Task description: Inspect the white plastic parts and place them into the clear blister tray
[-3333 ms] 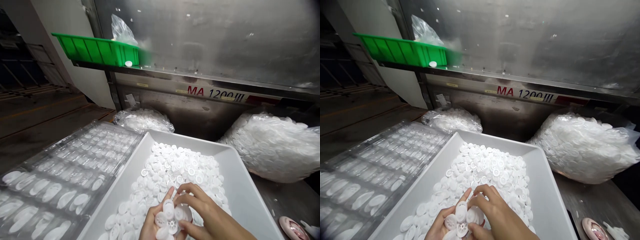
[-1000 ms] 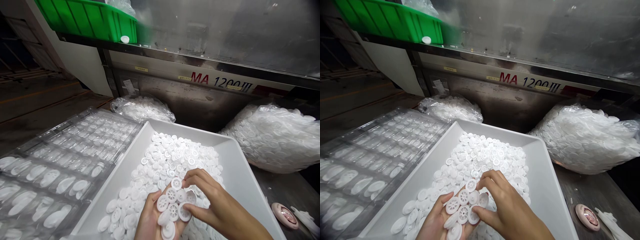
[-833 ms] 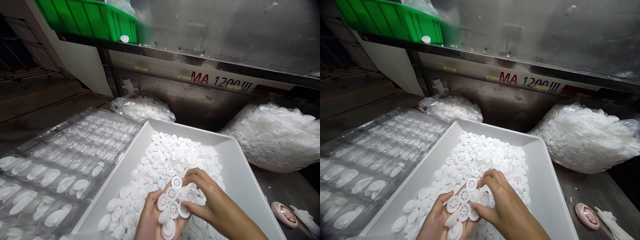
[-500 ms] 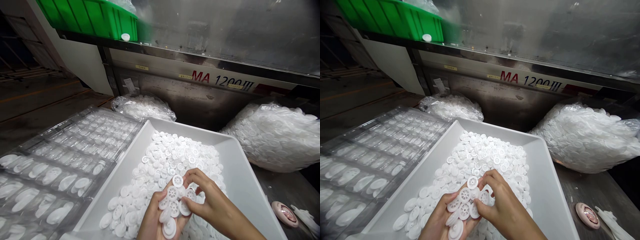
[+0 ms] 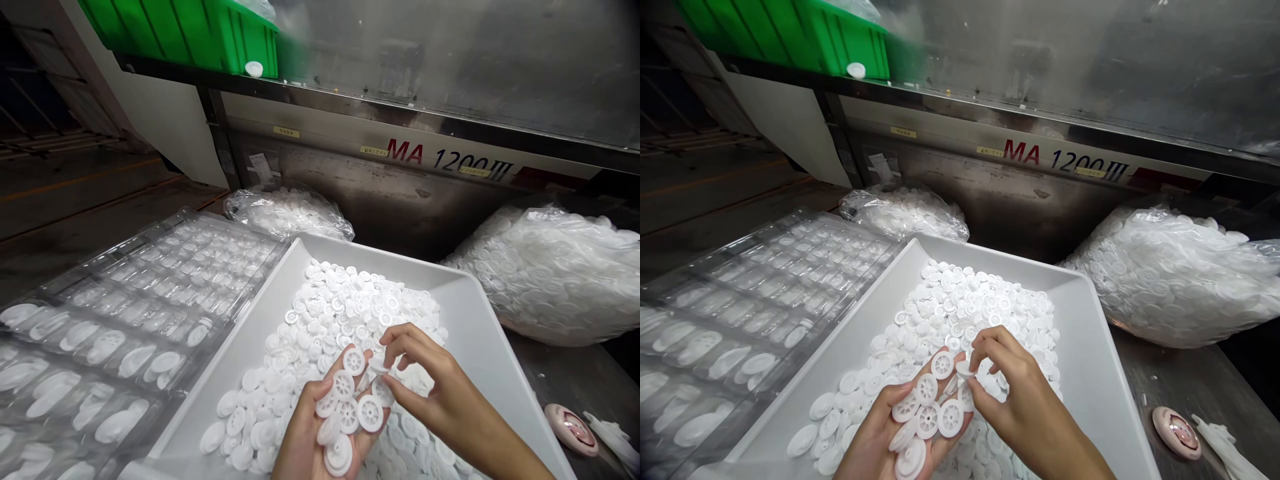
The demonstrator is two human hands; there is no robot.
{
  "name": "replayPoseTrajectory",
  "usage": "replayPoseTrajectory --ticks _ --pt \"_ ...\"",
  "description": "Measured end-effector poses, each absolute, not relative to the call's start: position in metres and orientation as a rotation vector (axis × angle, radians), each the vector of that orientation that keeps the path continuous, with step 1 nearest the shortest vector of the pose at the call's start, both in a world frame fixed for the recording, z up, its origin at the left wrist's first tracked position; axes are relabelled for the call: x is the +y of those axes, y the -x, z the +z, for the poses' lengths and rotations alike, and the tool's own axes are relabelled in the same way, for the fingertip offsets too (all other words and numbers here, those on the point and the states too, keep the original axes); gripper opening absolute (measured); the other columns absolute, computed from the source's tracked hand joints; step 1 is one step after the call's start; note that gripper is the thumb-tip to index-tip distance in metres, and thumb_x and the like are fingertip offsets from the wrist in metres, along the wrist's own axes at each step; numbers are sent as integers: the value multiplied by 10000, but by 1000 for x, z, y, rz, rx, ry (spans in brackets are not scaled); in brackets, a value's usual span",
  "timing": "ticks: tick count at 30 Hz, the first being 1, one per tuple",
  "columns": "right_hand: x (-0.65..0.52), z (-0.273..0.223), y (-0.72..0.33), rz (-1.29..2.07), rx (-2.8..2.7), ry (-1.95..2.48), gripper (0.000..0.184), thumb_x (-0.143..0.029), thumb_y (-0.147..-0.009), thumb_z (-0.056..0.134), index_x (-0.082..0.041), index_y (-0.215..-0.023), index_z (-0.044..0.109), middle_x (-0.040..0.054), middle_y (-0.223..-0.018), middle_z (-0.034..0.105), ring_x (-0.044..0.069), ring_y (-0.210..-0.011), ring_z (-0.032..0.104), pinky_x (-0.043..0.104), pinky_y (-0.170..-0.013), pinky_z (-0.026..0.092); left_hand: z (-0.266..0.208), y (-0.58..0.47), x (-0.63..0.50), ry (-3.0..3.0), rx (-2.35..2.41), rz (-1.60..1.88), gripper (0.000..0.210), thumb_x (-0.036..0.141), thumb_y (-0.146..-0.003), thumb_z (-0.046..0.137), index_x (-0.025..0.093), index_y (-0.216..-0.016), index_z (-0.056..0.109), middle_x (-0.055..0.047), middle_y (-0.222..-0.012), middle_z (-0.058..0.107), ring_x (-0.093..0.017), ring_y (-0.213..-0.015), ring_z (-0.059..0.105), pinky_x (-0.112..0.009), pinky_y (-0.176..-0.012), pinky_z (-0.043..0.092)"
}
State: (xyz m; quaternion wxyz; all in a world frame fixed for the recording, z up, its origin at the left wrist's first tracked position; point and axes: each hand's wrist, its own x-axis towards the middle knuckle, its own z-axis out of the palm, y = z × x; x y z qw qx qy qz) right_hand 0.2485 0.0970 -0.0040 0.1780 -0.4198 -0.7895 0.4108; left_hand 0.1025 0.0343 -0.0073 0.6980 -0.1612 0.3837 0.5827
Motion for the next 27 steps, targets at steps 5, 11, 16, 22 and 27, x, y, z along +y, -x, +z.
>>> replayPoseTrajectory --ticks 5,11,16,22,27 --pt "94 -2 -250 1137 -2372 1117 144 -122 -857 478 -266 -852 471 -20 -1020 484 130 -902 530 248 -677 438 -7 -102 33 374 821 1294 428 193 -849 450 71 -1259 458 -194 -1199 609 -313 -1093 576 -514 -997 390" --pt "95 -3 -249 1133 -2358 1093 160 -102 -840 497 -261 -828 490 -17 -1032 510 151 -955 536 282 -798 439 -5 -102 33 352 818 1281 428 181 -835 480 70 -1249 472 -187 -1197 613 -283 -1096 578 -464 -1006 393" --pt "97 -3 -249 1200 -2314 1081 140 -124 -835 536 -263 -824 524 -23 -1044 523 146 -987 537 269 -830 440 -1 -101 35 347 825 1268 427 170 -844 448 78 -1261 446 -194 -1144 641 -260 -1027 624 -461 -973 422" --pt "98 -4 -249 1246 -2251 1074 109 -165 -844 566 -272 -856 554 -27 -1050 535 139 -1001 533 255 -827 438 0 -100 36 346 824 1256 498 158 -829 465 90 -1314 373 -200 -1142 639 -283 -1011 630 -512 -936 439" --pt "99 -4 -246 1291 -2185 1059 182 -105 -819 575 -273 -886 551 -31 -1015 554 128 -976 531 240 -800 436 0 -100 35 339 825 1268 444 178 -832 461 71 -1263 442 -202 -1155 631 -295 -1106 571 -482 -977 413"
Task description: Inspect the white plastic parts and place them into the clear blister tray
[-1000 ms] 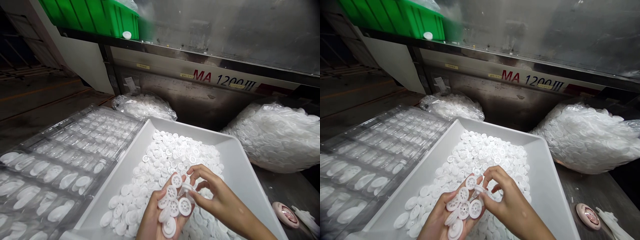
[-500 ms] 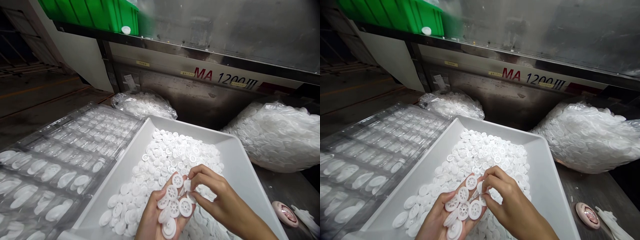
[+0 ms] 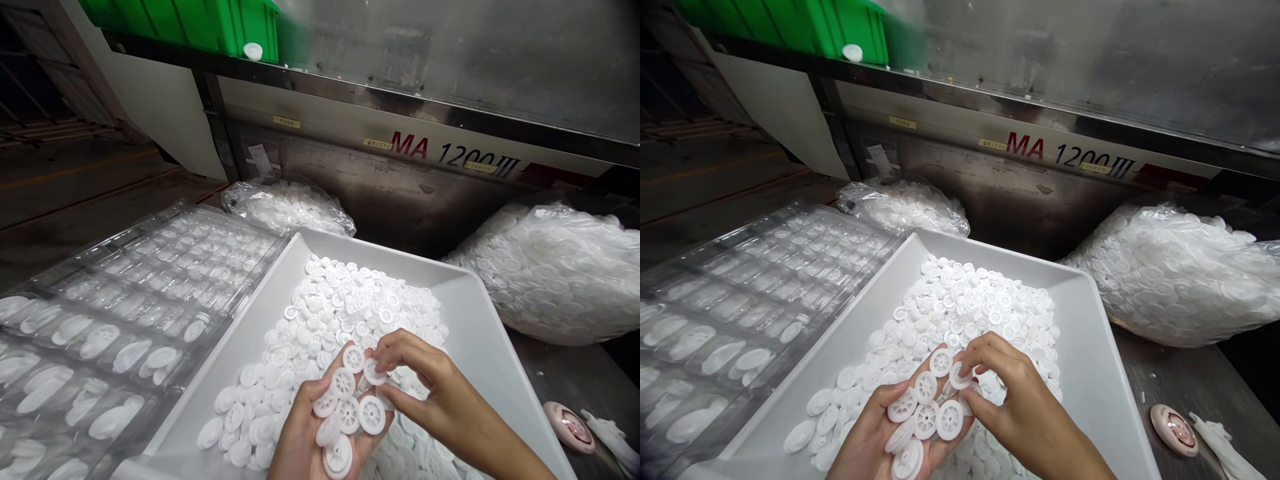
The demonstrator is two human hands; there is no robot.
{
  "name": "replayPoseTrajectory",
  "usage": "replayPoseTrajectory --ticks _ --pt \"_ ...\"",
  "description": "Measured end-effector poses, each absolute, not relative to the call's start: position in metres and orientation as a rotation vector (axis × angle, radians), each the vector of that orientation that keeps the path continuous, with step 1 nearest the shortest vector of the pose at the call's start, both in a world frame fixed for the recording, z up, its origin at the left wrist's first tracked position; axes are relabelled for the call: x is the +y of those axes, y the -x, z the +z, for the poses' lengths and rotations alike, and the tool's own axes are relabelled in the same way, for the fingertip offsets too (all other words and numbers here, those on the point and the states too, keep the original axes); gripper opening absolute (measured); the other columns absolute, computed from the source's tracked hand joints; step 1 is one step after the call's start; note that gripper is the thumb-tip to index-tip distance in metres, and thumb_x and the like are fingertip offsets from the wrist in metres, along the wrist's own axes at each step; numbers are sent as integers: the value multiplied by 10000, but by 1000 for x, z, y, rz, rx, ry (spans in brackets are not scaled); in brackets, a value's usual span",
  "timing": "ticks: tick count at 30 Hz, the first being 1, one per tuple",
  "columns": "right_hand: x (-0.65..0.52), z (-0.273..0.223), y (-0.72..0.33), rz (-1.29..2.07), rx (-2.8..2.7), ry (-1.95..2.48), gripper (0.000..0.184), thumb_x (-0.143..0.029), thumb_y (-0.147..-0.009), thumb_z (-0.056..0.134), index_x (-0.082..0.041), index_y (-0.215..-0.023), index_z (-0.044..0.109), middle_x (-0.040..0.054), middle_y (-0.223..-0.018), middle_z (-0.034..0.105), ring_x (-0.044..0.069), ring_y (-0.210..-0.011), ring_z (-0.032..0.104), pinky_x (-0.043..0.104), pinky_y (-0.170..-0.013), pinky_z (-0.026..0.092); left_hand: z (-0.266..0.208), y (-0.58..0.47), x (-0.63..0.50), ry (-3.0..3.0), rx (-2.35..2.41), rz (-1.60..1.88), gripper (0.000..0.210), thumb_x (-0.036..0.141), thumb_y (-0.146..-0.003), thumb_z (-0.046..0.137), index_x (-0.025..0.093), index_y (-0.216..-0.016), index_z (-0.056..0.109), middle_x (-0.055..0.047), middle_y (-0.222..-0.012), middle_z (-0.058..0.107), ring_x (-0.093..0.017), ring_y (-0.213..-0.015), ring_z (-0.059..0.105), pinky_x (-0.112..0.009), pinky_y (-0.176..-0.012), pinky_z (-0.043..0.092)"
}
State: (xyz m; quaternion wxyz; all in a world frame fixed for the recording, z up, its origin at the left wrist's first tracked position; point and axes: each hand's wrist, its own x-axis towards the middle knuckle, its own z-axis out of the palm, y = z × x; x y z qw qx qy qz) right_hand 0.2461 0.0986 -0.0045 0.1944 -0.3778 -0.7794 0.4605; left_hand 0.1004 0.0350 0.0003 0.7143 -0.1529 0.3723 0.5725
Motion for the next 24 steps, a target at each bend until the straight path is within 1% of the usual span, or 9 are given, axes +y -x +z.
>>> replayPoseTrajectory --ticks 3,6,9,13,17,19,22,24 --pt "98 -4 -245 1342 -2142 1050 192 -88 -802 588 -265 -871 558 -29 -1012 561 133 -978 532 246 -807 436 1 -101 35 329 835 1267 440 196 -824 482 81 -1248 465 -199 -1165 627 -319 -1136 542 -504 -983 402" --pt "97 -2 -246 1388 -2096 1020 213 -64 -790 589 -258 -875 560 -26 -999 567 138 -979 537 259 -826 442 1 -100 35 322 842 1266 433 192 -809 506 100 -1232 489 -174 -1203 611 -329 -1147 529 -486 -997 395" --pt "97 -2 -246 1425 -2054 1033 219 -54 -779 593 -251 -871 561 -23 -986 570 143 -968 543 268 -824 447 0 -100 35 321 808 1261 436 174 -811 492 115 -1243 477 -156 -1226 599 -313 -1175 508 -472 -1005 388" --pt "98 -4 -245 1475 -2005 1046 246 -30 -741 626 -242 -851 564 -25 -963 574 144 -960 546 268 -829 438 0 -101 35 331 797 1274 433 166 -815 484 105 -1243 465 -164 -1229 594 -302 -1190 498 -476 -1015 376" --pt "98 -8 -241 1508 -1949 1086 234 -38 -738 637 -237 -835 561 -29 -961 580 151 -997 541 280 -855 432 4 -102 36 345 826 1293 401 171 -830 455 81 -1220 482 -172 -1223 597 -295 -1168 520 -470 -1012 384" --pt "98 -11 -240 1551 -1913 1081 230 -47 -736 644 -235 -832 554 -30 -959 581 154 -987 545 298 -872 432 4 -102 36 338 834 1287 395 175 -833 449 83 -1215 489 -171 -1218 601 -296 -1173 516 -487 -1022 366" --pt "97 -14 -239 1613 -1858 1102 246 -80 -729 668 -240 -871 547 -29 -967 581 162 -970 550 329 -895 434 3 -101 36 327 835 1283 418 168 -824 468 95 -1236 473 -175 -1224 595 -297 -1187 503 -519 -1040 323" --pt "96 -16 -240 1617 -1839 1140 262 -99 -730 674 -248 -904 546 -31 -974 582 163 -962 551 337 -895 439 0 -101 35 332 815 1284 443 174 -817 483 96 -1252 460 -176 -1237 585 -295 -1191 499 -506 -1050 312"
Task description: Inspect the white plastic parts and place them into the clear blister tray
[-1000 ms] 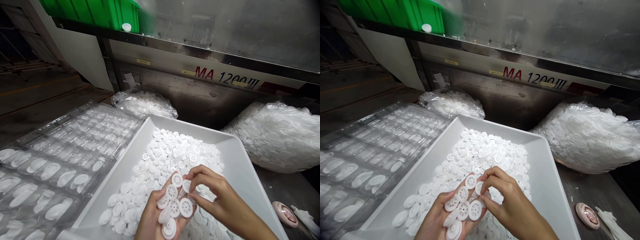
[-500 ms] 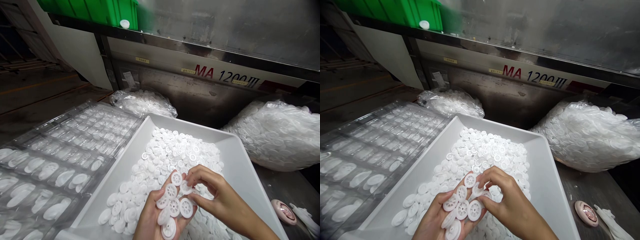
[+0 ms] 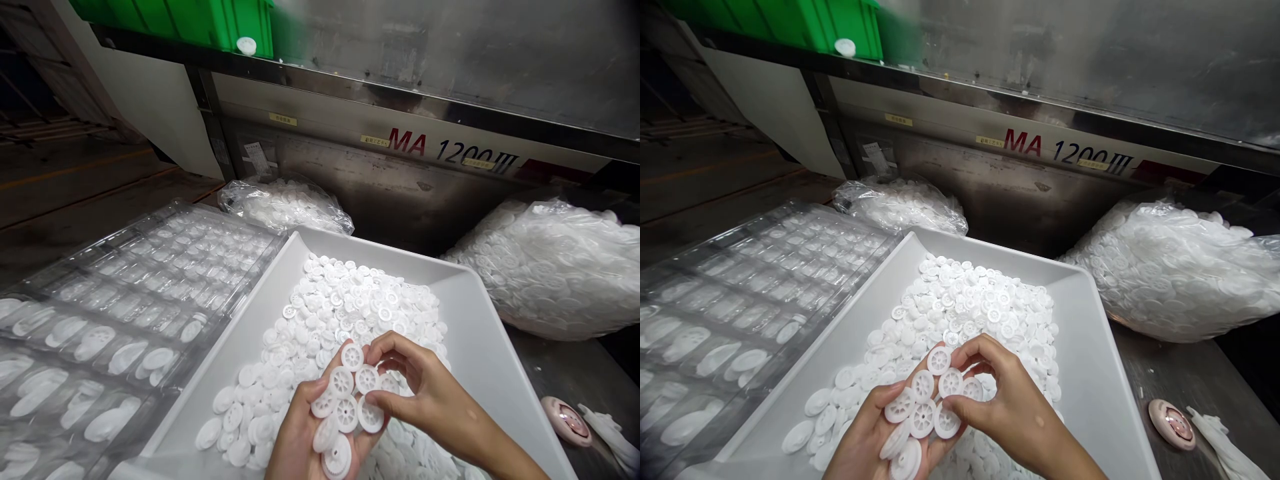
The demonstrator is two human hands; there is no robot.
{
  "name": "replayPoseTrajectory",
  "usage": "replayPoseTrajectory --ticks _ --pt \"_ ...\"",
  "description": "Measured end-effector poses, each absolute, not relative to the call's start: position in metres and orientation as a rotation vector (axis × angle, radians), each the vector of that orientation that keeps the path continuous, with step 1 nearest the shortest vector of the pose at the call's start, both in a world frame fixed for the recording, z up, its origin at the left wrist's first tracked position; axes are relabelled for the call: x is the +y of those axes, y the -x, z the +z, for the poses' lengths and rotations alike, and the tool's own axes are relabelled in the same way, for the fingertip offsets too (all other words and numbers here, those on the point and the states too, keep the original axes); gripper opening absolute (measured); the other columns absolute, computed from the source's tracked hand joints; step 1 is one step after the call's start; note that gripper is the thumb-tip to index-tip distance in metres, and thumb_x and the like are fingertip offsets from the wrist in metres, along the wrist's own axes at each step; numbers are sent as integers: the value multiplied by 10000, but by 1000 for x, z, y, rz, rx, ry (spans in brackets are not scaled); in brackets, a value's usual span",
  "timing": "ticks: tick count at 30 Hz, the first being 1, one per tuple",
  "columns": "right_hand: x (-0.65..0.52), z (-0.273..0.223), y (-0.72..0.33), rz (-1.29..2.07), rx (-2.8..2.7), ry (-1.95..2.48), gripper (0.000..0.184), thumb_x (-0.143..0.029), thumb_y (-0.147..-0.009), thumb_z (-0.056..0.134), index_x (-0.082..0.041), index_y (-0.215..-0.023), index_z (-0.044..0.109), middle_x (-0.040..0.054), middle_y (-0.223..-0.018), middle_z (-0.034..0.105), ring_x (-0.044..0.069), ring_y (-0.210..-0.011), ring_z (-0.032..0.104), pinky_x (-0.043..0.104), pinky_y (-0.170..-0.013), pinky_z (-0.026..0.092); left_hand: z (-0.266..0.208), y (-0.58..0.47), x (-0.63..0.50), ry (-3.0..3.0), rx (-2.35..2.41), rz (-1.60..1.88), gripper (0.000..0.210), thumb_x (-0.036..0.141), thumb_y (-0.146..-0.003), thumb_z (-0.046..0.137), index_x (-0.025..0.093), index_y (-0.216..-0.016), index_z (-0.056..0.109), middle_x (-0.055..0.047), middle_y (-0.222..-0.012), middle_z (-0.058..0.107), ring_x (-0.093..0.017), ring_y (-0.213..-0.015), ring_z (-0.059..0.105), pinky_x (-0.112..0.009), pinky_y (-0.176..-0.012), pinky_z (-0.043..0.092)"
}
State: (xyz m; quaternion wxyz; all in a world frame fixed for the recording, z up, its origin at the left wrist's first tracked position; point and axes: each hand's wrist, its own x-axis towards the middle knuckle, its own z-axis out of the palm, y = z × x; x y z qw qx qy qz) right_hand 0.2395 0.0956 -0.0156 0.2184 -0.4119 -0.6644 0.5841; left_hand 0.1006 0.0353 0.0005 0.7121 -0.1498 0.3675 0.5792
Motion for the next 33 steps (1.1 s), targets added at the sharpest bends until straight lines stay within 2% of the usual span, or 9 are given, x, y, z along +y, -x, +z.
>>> replayPoseTrajectory --ticks 10,16,21,33 --pt "95 -12 -239 1482 -2001 1139 317 -66 -731 637 -262 -960 541 -46 -981 586 146 -966 535 308 -892 433 -9 -99 32 352 751 1277 461 169 -805 496 132 -1264 476 -148 -1259 576 -253 -1207 491 -440 -1058 317" --pt "95 -10 -241 1506 -1993 1122 329 -64 -745 631 -266 -981 521 -38 -990 589 150 -957 539 318 -879 450 -4 -99 34 410 748 1311 509 189 -845 420 112 -1345 359 -189 -1206 604 -262 -1116 571 -475 -1001 392" --pt "97 -12 -242 1603 -1911 1071 322 -60 -770 618 -260 -1003 520 -23 -1018 576 152 -997 542 318 -911 449 1 -100 38 428 817 1316 480 164 -839 423 81 -1310 395 -212 -1176 615 -269 -1099 581 -481 -963 430" --pt "106 -17 -247 1720 -1881 1037 287 -124 -794 642 -280 -1016 548 -28 -1059 585 158 -1023 552 342 -937 441 5 -100 38 373 884 1327 458 180 -837 408 50 -1275 422 -213 -1135 641 -263 -1115 563 -468 -1021 371"
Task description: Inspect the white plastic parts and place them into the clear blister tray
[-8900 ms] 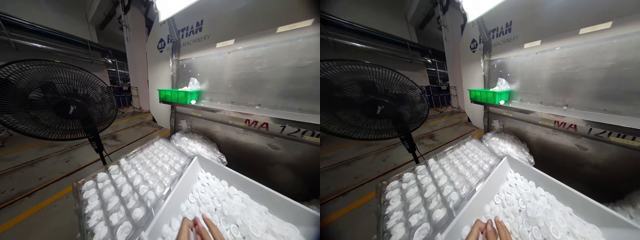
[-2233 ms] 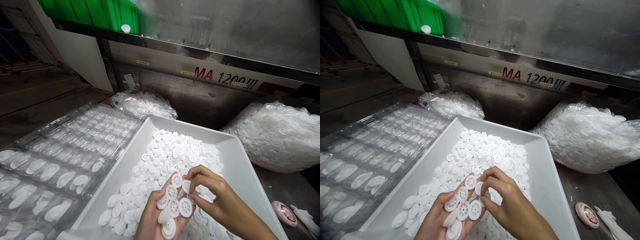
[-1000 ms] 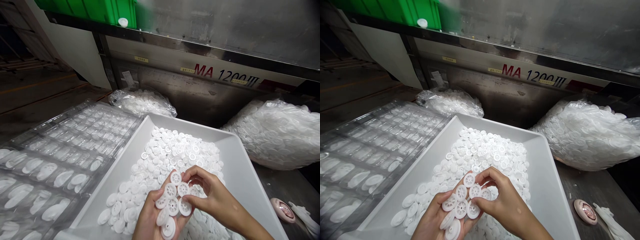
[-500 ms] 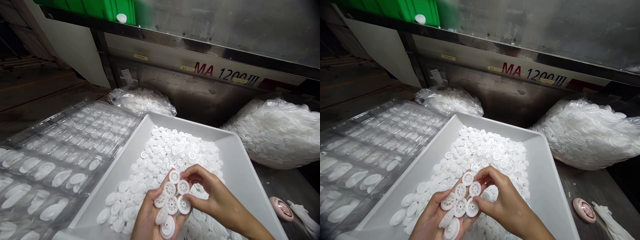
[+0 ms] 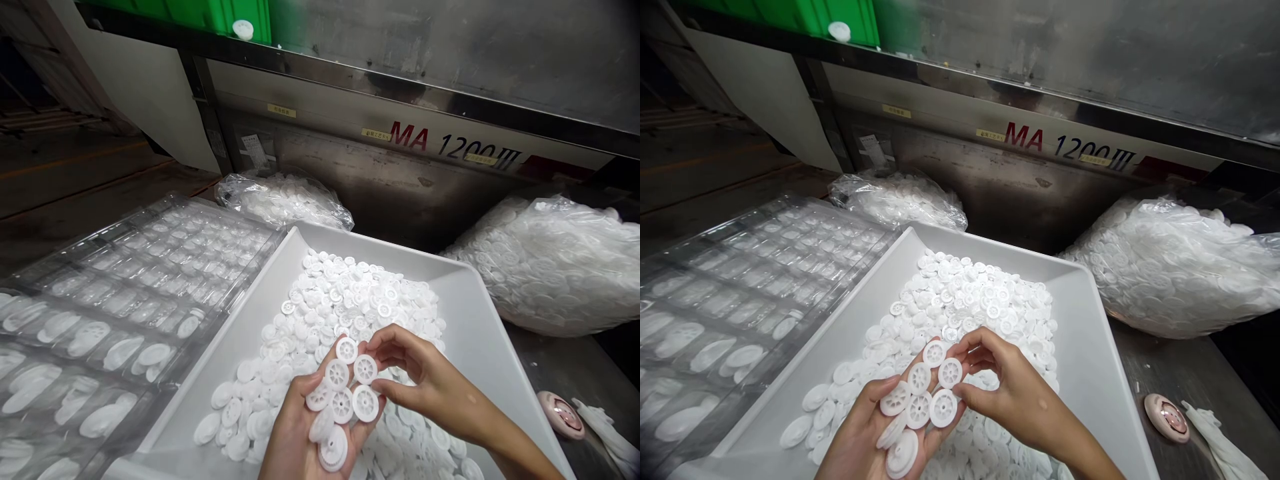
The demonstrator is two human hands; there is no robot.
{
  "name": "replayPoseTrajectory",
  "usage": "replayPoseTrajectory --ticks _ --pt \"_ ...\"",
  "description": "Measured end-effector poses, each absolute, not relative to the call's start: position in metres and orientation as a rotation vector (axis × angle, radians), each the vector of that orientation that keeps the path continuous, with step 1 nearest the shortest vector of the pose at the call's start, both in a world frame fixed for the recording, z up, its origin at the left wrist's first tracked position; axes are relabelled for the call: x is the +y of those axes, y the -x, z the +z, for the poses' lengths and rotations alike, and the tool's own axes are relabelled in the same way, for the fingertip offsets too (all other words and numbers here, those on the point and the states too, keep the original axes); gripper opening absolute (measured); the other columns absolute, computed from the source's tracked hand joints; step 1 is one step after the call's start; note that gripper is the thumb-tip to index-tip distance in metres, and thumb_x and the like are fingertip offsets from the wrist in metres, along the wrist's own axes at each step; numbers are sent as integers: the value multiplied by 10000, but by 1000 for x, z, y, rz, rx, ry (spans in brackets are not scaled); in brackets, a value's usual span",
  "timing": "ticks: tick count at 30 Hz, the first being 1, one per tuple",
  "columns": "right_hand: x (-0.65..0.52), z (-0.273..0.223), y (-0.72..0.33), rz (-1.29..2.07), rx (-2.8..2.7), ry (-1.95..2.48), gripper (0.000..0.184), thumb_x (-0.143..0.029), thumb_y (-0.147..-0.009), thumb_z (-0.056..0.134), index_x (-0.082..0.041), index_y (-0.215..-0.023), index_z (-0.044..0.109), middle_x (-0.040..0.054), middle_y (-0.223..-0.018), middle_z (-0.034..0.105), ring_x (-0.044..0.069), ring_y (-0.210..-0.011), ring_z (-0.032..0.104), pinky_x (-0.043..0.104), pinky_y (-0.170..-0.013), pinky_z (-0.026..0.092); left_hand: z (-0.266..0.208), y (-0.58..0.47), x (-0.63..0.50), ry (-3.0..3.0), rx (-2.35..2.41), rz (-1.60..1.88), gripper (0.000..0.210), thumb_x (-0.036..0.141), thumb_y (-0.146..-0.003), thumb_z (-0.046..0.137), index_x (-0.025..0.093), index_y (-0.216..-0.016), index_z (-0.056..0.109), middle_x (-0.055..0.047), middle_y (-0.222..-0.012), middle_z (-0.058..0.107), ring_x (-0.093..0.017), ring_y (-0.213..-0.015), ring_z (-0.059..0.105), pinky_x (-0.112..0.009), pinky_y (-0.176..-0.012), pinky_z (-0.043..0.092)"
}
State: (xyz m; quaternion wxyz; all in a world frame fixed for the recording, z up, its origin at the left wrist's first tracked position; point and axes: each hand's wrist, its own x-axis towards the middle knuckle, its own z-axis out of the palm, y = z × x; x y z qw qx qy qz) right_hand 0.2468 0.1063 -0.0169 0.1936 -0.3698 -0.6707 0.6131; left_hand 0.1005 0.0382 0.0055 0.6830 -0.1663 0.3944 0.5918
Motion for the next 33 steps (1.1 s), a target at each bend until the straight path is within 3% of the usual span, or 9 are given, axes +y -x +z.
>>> replayPoseTrajectory --ticks 7,16,22,29,33 --pt "107 -17 -248 1707 -1907 1059 275 -136 -799 634 -279 -1015 542 -30 -1061 586 157 -999 549 355 -915 444 4 -101 38 365 920 1323 382 192 -854 391 67 -1195 507 -191 -1132 648 -260 -1077 591 -474 -997 404" --pt "103 -21 -243 1661 -1926 1122 341 -157 -759 676 -293 -1044 546 -25 -1045 585 164 -977 547 352 -873 440 1 -101 37 365 879 1328 409 216 -871 381 82 -1249 463 -189 -1129 651 -261 -1067 600 -474 -965 440" --pt "100 -26 -237 1700 -1752 1130 223 -147 -789 625 -250 -984 592 3 -1002 593 173 -946 541 356 -873 415 -5 -100 34 370 846 1338 395 233 -877 376 83 -1221 497 -181 -1160 636 -293 -1070 593 -485 -952 453" --pt "105 -17 -246 1992 -1221 939 67 -159 -849 499 -222 -836 518 -22 -863 479 97 -717 421 252 -691 364 -4 -96 33 343 845 1320 393 225 -872 376 98 -1223 498 -162 -1183 628 -298 -1072 590 -500 -996 403" --pt "98 -11 -244 1781 -1739 1064 42 -245 -827 580 -237 -847 544 -41 -740 446 95 -608 364 239 -571 320 -4 -97 33 354 872 1335 403 228 -870 379 86 -1231 490 -176 -1170 633 -291 -1080 587 -498 -997 399"
